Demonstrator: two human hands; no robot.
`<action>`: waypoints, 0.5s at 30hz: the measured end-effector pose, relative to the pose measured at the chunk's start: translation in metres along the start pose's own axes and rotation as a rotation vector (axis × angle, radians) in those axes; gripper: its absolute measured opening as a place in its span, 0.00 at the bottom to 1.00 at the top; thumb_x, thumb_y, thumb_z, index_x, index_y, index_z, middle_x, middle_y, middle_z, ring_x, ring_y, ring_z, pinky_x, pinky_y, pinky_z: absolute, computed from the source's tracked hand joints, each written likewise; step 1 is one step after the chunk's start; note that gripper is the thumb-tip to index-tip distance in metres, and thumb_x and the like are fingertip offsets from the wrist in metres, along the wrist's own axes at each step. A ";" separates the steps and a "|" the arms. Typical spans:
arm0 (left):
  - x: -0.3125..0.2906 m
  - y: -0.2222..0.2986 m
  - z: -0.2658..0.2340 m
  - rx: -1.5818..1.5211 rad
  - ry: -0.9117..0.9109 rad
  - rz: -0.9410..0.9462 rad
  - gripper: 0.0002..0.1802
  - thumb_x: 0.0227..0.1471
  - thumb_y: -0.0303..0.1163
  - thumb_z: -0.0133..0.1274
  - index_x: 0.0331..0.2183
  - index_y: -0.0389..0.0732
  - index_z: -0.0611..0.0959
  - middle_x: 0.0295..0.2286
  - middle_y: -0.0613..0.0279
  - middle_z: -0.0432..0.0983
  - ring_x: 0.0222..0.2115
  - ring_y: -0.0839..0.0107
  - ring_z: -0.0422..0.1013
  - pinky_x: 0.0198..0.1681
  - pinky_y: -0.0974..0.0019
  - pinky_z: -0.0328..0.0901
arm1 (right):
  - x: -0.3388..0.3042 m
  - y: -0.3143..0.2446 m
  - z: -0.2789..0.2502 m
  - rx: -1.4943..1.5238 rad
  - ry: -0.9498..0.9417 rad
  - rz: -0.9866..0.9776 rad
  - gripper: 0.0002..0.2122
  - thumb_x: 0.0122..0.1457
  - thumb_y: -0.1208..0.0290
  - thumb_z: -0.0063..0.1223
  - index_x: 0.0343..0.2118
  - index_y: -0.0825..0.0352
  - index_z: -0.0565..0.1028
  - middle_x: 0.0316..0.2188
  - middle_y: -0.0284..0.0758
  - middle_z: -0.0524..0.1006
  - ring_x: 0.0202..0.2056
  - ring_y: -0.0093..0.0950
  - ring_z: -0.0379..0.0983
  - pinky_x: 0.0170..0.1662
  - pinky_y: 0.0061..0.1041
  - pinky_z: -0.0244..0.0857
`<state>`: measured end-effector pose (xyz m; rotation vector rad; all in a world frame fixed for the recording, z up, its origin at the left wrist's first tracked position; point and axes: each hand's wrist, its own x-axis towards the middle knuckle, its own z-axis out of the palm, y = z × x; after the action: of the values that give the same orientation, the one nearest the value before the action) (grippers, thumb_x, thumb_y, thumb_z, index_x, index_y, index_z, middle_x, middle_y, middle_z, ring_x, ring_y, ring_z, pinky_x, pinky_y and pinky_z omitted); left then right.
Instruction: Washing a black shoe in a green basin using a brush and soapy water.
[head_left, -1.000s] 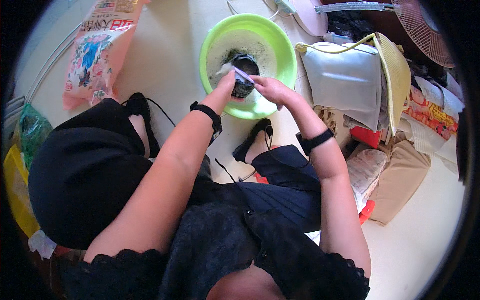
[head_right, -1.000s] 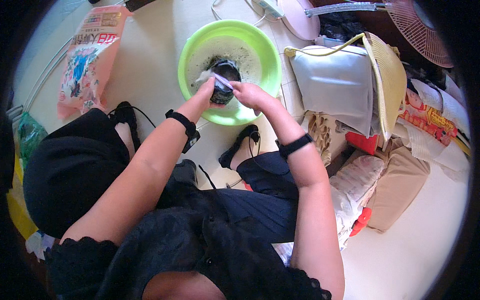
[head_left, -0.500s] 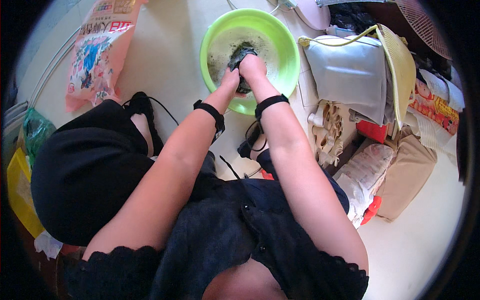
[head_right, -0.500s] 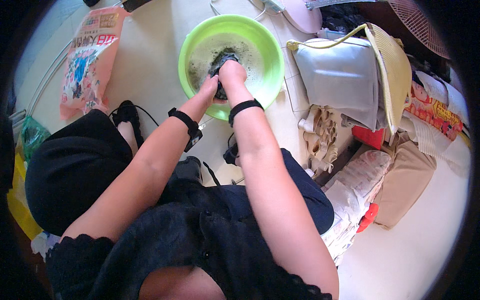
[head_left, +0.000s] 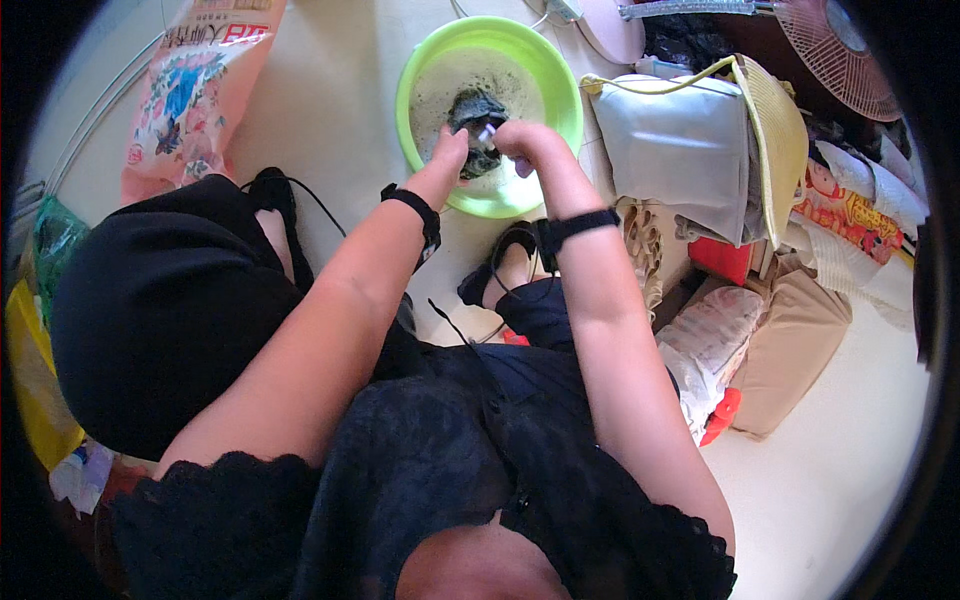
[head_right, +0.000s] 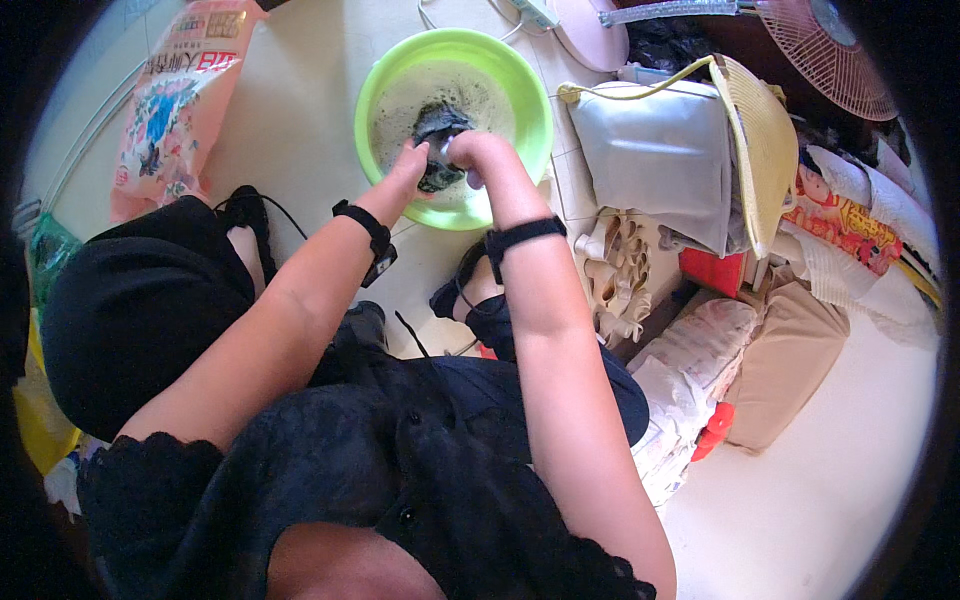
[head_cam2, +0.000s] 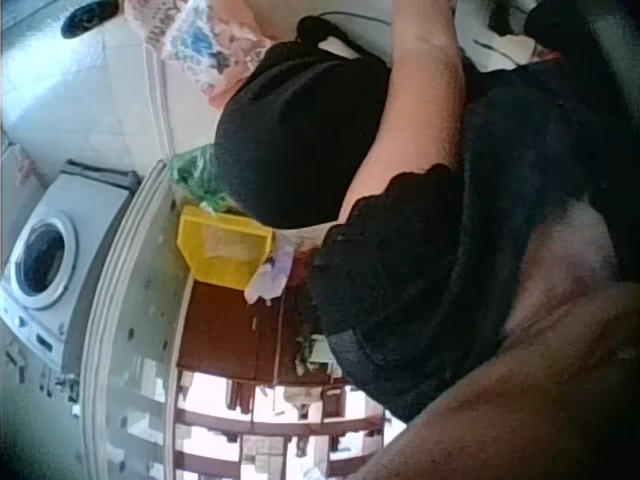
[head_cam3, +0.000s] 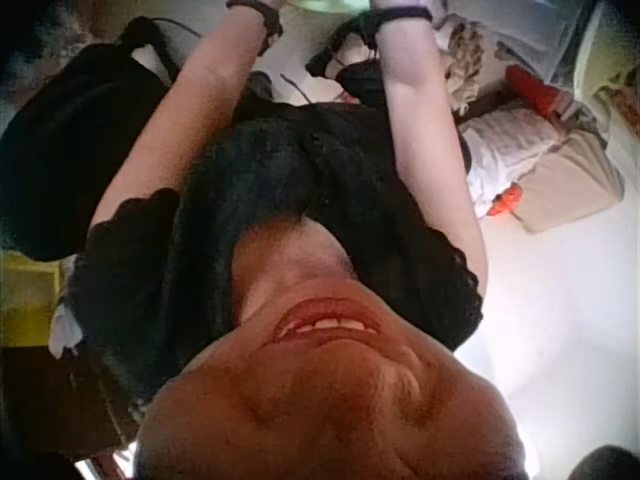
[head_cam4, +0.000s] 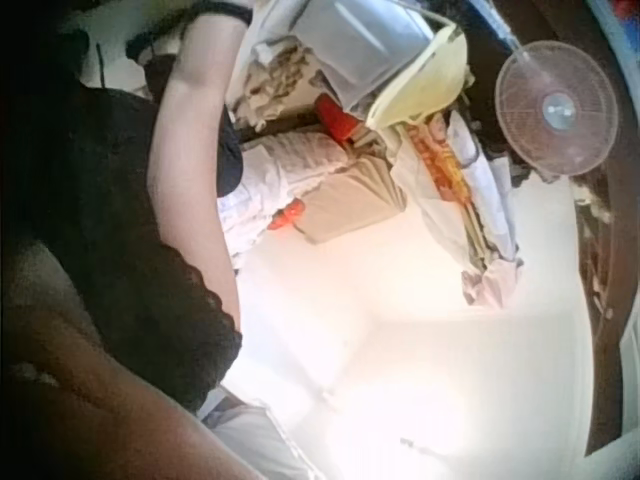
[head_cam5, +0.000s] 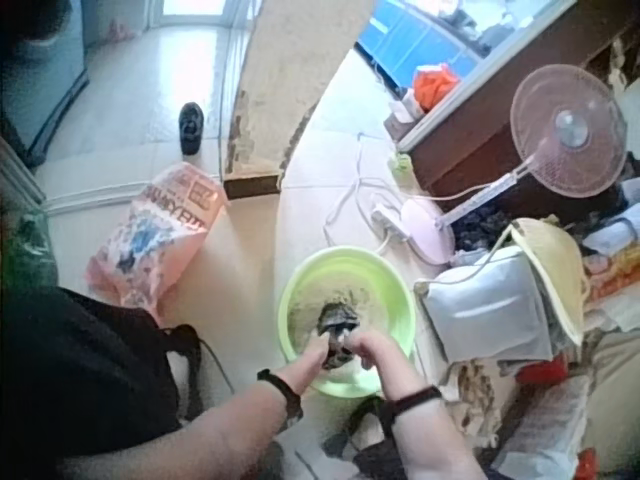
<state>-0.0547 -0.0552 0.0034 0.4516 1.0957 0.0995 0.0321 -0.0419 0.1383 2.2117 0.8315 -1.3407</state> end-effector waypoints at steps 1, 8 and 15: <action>-0.010 0.005 0.004 0.025 -0.008 0.017 0.22 0.56 0.42 0.37 0.52 0.51 0.58 0.48 0.54 0.62 0.43 0.50 0.66 0.33 0.35 0.65 | -0.003 0.008 0.002 0.008 0.006 0.003 0.10 0.48 0.75 0.38 0.28 0.75 0.72 0.21 0.43 0.74 0.15 0.34 0.71 0.17 0.31 0.67; -0.013 0.006 0.008 -0.125 -0.180 0.028 0.18 0.55 0.37 0.35 0.49 0.51 0.61 0.41 0.56 0.68 0.37 0.55 0.70 0.28 0.41 0.70 | 0.051 0.010 0.042 0.030 0.659 -0.083 0.09 0.46 0.74 0.47 0.24 0.74 0.76 0.27 0.48 0.77 0.26 0.39 0.77 0.30 0.35 0.70; -0.010 0.004 -0.002 -0.305 -0.277 -0.014 0.20 0.49 0.30 0.40 0.47 0.49 0.63 0.40 0.53 0.68 0.35 0.51 0.70 0.27 0.39 0.69 | 0.097 0.004 0.021 0.234 0.475 -0.072 0.13 0.46 0.72 0.41 0.29 0.74 0.76 0.31 0.49 0.76 0.33 0.41 0.75 0.36 0.35 0.67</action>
<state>-0.0607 -0.0539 0.0131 0.1765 0.7944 0.1829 0.0558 -0.0318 0.0422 2.7679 0.9615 -0.9913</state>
